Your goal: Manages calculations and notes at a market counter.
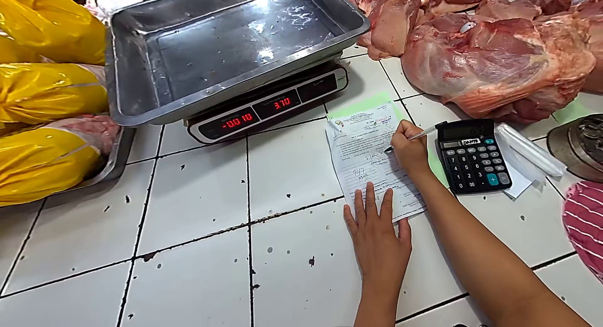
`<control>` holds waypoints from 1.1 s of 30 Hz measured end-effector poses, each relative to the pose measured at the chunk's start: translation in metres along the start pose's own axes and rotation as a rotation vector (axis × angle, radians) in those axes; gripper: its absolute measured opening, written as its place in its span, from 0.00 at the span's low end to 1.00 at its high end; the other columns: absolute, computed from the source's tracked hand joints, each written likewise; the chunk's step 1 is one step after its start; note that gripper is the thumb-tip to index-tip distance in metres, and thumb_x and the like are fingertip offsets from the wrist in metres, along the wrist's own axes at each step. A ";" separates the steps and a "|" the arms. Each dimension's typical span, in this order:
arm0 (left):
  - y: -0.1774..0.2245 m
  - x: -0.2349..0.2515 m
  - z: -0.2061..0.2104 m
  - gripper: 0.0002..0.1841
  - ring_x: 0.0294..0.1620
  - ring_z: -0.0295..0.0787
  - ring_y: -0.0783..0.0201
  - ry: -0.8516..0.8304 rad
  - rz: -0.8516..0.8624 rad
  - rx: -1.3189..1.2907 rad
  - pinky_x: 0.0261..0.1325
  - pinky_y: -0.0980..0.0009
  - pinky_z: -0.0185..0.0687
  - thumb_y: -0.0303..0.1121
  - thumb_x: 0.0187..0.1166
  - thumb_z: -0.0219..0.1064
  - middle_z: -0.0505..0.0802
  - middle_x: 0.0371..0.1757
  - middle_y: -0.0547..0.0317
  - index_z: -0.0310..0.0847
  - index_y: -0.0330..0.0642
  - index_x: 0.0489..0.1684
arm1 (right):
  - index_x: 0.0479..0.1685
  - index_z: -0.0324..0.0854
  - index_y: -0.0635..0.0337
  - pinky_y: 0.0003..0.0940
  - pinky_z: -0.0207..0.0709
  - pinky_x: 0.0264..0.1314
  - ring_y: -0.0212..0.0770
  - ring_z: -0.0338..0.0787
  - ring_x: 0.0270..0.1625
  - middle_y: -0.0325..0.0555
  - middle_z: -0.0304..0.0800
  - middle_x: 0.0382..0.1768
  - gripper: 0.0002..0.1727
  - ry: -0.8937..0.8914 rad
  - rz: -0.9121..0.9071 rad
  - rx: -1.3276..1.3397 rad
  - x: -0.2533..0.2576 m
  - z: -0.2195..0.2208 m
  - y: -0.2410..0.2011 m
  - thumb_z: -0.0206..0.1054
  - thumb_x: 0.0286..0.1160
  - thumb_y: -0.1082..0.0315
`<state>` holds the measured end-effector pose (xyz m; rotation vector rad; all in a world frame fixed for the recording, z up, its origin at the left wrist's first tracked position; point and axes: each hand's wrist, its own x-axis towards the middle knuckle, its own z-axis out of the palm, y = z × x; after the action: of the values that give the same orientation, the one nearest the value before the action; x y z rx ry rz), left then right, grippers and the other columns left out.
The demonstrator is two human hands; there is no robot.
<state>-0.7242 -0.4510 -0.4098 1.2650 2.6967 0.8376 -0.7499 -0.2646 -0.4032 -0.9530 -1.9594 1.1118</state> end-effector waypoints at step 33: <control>-0.012 0.000 0.001 0.28 0.86 0.60 0.20 0.101 0.036 -0.120 0.83 0.27 0.48 0.52 0.69 0.72 0.73 0.83 0.25 0.88 0.49 0.67 | 0.47 0.81 0.68 0.13 0.79 0.42 0.16 0.84 0.36 0.31 0.87 0.35 0.09 0.043 -0.156 0.122 -0.141 -0.131 0.037 0.59 0.80 0.71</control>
<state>-0.7326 -0.4568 -0.4169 1.2817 2.6590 1.0782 -0.5619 -0.3179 -0.4121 -0.7408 -1.8734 1.0992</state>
